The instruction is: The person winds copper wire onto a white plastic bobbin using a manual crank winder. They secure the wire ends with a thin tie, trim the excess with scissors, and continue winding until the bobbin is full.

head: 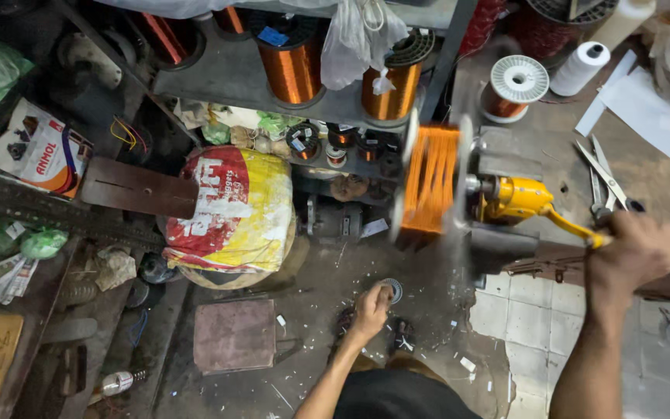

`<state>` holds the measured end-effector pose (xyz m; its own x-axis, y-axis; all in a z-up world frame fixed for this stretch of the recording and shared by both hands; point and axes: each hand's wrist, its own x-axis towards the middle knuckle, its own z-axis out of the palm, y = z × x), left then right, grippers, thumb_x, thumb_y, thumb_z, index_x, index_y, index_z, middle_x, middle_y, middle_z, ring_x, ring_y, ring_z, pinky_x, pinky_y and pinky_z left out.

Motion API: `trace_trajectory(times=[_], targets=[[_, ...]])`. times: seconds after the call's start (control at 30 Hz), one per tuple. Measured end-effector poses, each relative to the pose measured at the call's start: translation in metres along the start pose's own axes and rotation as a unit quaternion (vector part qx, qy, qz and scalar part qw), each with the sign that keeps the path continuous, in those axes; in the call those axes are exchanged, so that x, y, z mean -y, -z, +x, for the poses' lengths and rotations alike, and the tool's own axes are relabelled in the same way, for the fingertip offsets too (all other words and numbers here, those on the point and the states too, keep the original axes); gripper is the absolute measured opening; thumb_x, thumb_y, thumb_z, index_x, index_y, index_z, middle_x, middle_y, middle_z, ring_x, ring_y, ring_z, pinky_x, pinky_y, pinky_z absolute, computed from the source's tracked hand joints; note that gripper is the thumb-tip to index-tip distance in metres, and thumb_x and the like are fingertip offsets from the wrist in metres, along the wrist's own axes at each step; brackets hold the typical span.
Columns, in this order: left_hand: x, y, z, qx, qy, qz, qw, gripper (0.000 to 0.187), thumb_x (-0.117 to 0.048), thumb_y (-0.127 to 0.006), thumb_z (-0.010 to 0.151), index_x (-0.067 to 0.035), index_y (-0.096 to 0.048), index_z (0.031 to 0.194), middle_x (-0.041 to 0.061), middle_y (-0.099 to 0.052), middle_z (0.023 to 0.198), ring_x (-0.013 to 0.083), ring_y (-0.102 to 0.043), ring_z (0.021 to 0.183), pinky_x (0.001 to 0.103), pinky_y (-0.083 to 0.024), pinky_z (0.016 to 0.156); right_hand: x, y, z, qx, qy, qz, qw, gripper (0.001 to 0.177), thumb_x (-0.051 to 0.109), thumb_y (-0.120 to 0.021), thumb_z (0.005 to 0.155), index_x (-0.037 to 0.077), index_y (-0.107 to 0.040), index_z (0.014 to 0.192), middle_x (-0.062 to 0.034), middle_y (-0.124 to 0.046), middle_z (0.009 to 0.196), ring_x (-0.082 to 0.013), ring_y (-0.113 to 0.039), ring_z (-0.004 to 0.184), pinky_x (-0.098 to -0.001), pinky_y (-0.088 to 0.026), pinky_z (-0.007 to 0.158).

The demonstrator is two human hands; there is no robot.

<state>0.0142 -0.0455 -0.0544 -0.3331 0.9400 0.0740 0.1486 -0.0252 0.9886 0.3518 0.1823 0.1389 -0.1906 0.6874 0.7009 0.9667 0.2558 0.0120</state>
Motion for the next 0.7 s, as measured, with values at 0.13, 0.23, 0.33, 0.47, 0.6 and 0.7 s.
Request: trace_trajectory(times=[0.13, 0.23, 0.33, 0.47, 0.6, 0.7], targets=[[-0.009, 0.004, 0.006, 0.008, 0.007, 0.003, 1.0, 0.027, -0.027, -0.049, 0.108, -0.006, -0.063, 0.097, 0.005, -0.058, 0.066, 0.0128, -0.057, 0.055, 0.032, -0.045, 0.054, -0.028, -0.039, 0.043, 0.037, -0.002, 0.012, 0.999, 0.019, 0.003, -0.064, 0.074, 0.017, -0.069, 0.085, -0.0027, -0.065, 0.088, -0.024, -0.055, 0.082, -0.0344, -0.037, 0.072], [-0.014, 0.006, 0.011, 0.006, -0.029, 0.009, 1.0, 0.029, -0.028, -0.048, 0.111, -0.005, -0.061, 0.098, 0.005, -0.057, 0.07, 0.0138, -0.056, 0.059, 0.032, -0.046, 0.056, -0.035, -0.083, 0.068, 0.035, -0.015, 0.02, 0.999, 0.017, 0.005, -0.066, 0.075, 0.018, -0.072, 0.084, -0.0017, -0.069, 0.086, -0.0238, -0.059, 0.081, -0.0355, -0.042, 0.073], [-0.016, 0.004, 0.012, 0.017, -0.001, -0.015, 1.0, 0.031, -0.031, -0.049, 0.11, -0.005, -0.061, 0.098, 0.005, -0.056, 0.068, 0.0137, -0.055, 0.059, 0.032, -0.045, 0.055, -0.032, -0.126, 0.084, 0.05, -0.017, 0.037, 0.998, 0.022, 0.009, -0.068, 0.078, 0.018, -0.078, 0.094, -0.0066, -0.071, 0.085, -0.0268, -0.064, 0.08, -0.0394, -0.046, 0.072], [-0.012, 0.003, 0.006, 0.02, 0.006, -0.007, 1.0, 0.034, -0.035, -0.049, 0.108, -0.005, -0.062, 0.098, 0.003, -0.058, 0.066, 0.0111, -0.056, 0.057, 0.03, -0.045, 0.054, -0.024, -0.165, 0.068, 0.097, -0.032, 0.063, 0.993, 0.009, 0.019, -0.075, 0.09, 0.014, -0.081, 0.093, -0.0155, -0.069, 0.078, -0.0373, -0.066, 0.075, -0.046, -0.049, 0.063], [-0.005, 0.002, -0.007, 0.03, -0.005, -0.04, 0.999, 0.035, -0.034, -0.047, 0.111, -0.005, -0.059, 0.096, 0.002, -0.053, 0.067, 0.0103, -0.05, 0.059, 0.029, -0.041, 0.054, -0.015, -0.181, 0.021, 0.09, -0.022, 0.068, 0.993, 0.014, 0.018, -0.069, 0.092, 0.015, -0.082, 0.097, -0.0165, -0.069, 0.078, -0.0372, -0.066, 0.077, -0.0478, -0.05, 0.066], [0.0, 0.0, -0.019, 0.037, 0.026, -0.073, 0.996, 0.032, -0.032, -0.047, 0.111, -0.005, -0.06, 0.097, 0.001, -0.05, 0.066, 0.009, -0.046, 0.059, 0.029, -0.039, 0.053, -0.01, -0.165, -0.027, 0.086, -0.006, 0.052, 0.995, 0.014, 0.021, -0.069, 0.096, 0.011, -0.078, 0.093, -0.0161, -0.069, 0.082, -0.0363, -0.066, 0.079, -0.0478, -0.049, 0.067]])
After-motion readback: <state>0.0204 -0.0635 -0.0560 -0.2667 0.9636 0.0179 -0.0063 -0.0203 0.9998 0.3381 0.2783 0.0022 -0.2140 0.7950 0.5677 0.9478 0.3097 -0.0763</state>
